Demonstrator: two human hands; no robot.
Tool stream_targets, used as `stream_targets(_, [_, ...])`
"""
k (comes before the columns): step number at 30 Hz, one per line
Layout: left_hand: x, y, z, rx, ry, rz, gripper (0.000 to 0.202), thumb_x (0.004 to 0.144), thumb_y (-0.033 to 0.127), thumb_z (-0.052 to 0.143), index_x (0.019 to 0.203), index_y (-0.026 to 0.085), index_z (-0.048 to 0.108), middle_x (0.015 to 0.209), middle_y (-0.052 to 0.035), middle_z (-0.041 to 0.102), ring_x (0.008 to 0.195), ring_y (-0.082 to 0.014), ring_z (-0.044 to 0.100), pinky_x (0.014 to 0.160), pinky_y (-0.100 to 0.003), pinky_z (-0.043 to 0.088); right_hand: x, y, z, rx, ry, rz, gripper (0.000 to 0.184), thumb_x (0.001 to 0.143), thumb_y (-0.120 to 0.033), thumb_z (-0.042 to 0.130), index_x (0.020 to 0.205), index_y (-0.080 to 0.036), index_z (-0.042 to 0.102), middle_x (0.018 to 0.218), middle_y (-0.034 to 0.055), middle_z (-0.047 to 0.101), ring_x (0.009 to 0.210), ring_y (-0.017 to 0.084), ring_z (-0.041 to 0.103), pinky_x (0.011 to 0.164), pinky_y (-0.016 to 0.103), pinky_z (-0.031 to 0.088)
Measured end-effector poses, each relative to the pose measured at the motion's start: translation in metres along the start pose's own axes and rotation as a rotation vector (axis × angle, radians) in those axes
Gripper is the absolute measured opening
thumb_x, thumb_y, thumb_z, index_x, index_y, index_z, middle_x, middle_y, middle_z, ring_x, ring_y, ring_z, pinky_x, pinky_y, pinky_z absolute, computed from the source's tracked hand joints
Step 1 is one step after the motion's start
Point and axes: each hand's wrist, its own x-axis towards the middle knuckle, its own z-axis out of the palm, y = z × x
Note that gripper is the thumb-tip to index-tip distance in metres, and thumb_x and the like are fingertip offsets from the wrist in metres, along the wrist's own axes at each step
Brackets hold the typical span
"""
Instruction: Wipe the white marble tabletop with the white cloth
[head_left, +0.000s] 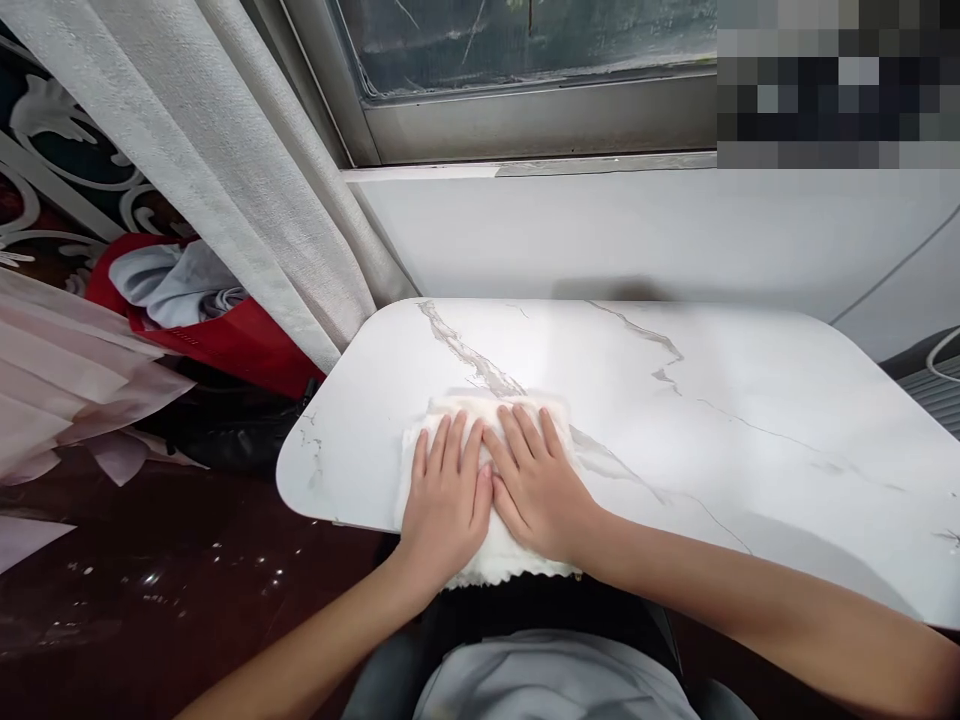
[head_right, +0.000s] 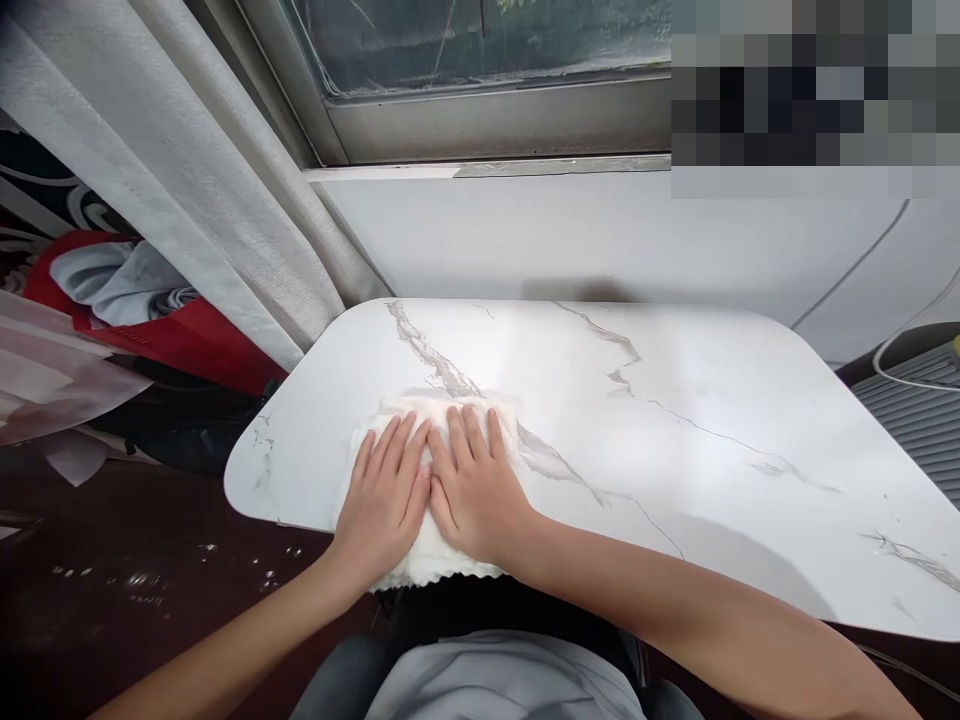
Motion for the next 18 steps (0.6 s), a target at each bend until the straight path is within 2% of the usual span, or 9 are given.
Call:
stream_targets(4, [0.006,0.018,0.004,-0.049,-0.022,0.027,0.060,0.097,0.032,0.028,0.156,0.027,0.018,0.155,-0.0065,0.036,0.147,-0.0266,0.024,0.120,-0.058,0.024,-0.014,0.014,-0.008,0.020,-0.020,0.034,0.058,0.096,-0.031,0.033,0.149,-0.007,0.039,0.155,0.0195,0.033,0.146,0.036,0.024,0.118,0.063,0.018])
stream_targets(9, [0.038,0.023,0.012,-0.069,-0.081,0.110,0.057,0.098,0.032,0.027,0.154,0.025,0.026,0.156,-0.0063,0.035,0.147,-0.0256,0.024,0.122,-0.055,0.020,-0.009,0.042,-0.010,-0.011,-0.027,0.089,0.060,0.098,-0.034,0.028,0.149,-0.004,0.036,0.155,0.0197,0.034,0.146,0.034,0.026,0.119,0.060,0.016])
stream_targets(14, [0.095,0.012,0.027,-0.090,-0.056,0.099,0.052,0.098,0.028,0.023,0.148,0.017,0.036,0.152,-0.0096,0.043,0.145,-0.0246,0.030,0.122,-0.051,0.019,0.030,0.075,-0.002,-0.061,-0.005,0.170,0.060,0.098,-0.033,0.028,0.151,-0.005,0.033,0.154,0.0184,0.037,0.143,0.034,0.031,0.118,0.058,0.017])
stream_targets(18, [0.148,-0.007,0.038,-0.107,-0.027,0.062,0.047,0.098,0.026,0.026,0.141,0.018,0.045,0.147,-0.0086,0.049,0.142,-0.0222,0.037,0.121,-0.046,0.021,0.077,0.100,0.009,-0.094,0.019,0.270,0.056,0.098,-0.030,0.030,0.150,-0.009,0.037,0.153,0.0177,0.039,0.143,0.034,0.031,0.117,0.057,0.016])
